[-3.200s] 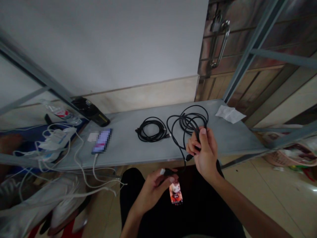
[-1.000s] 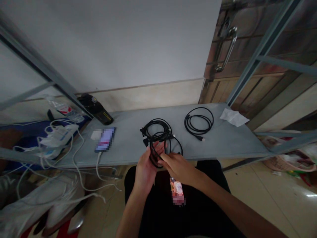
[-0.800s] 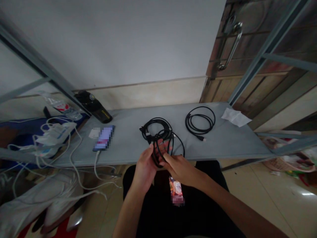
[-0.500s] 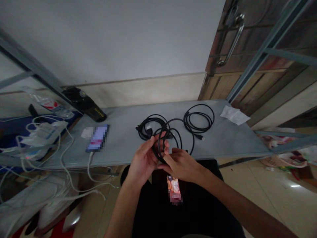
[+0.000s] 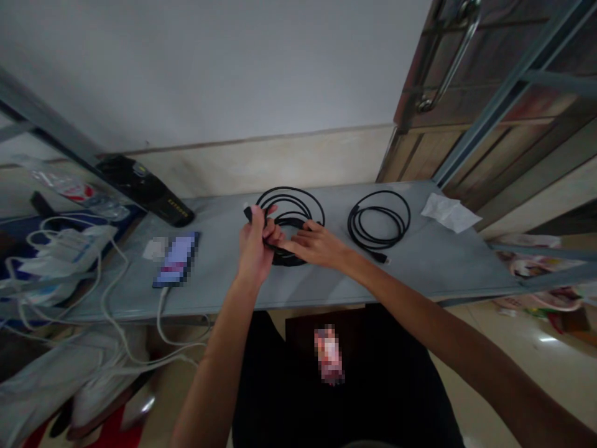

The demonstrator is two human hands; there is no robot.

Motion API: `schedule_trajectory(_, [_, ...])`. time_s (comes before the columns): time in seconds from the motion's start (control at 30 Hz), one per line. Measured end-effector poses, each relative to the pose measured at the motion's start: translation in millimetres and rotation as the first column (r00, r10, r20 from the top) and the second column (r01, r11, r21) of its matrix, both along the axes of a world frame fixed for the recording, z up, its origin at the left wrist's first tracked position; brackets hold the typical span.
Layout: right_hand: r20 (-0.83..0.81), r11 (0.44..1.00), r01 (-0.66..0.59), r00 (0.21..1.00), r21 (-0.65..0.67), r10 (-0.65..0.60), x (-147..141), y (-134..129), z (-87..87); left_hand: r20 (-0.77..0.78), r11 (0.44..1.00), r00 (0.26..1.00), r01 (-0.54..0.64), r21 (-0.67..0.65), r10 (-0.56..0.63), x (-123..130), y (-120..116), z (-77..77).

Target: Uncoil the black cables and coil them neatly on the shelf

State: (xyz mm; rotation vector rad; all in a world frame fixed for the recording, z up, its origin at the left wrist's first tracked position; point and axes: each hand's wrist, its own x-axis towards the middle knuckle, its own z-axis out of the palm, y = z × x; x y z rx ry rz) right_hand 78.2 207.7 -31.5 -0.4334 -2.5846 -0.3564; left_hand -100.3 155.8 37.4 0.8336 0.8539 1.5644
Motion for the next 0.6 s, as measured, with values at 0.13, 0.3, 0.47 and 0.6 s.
schedule_trajectory(0.13, [-0.036, 0.990, 0.052, 0.998, -0.128, -0.057, -14, 25, -16.7, -0.261, 0.975, 0.939, -0.216, 0.051, 0.222, -20, 36, -33.3])
schedule_trajectory(0.3, [-0.172, 0.963, 0.058, 0.979, -0.263, -0.106, -12, 35, -27.9, -0.576, 0.915, 0.712, -0.332, 0.228, 0.402, -45, 58, -65.4])
schedule_trajectory(0.47, [-0.288, 0.916, -0.010, 0.951, -0.400, -0.115, -7, 37, -31.1, -0.698, 0.874, 0.535, -0.378, 0.307, 0.476, -49, 58, -81.8])
schedule_trajectory(0.6, [-0.333, 0.879, -0.016, 0.928, -0.477, -0.164, -5, 36, -28.0, -0.778, 0.870, 0.422, -0.382, 0.313, 0.465, -50, 61, -85.5])
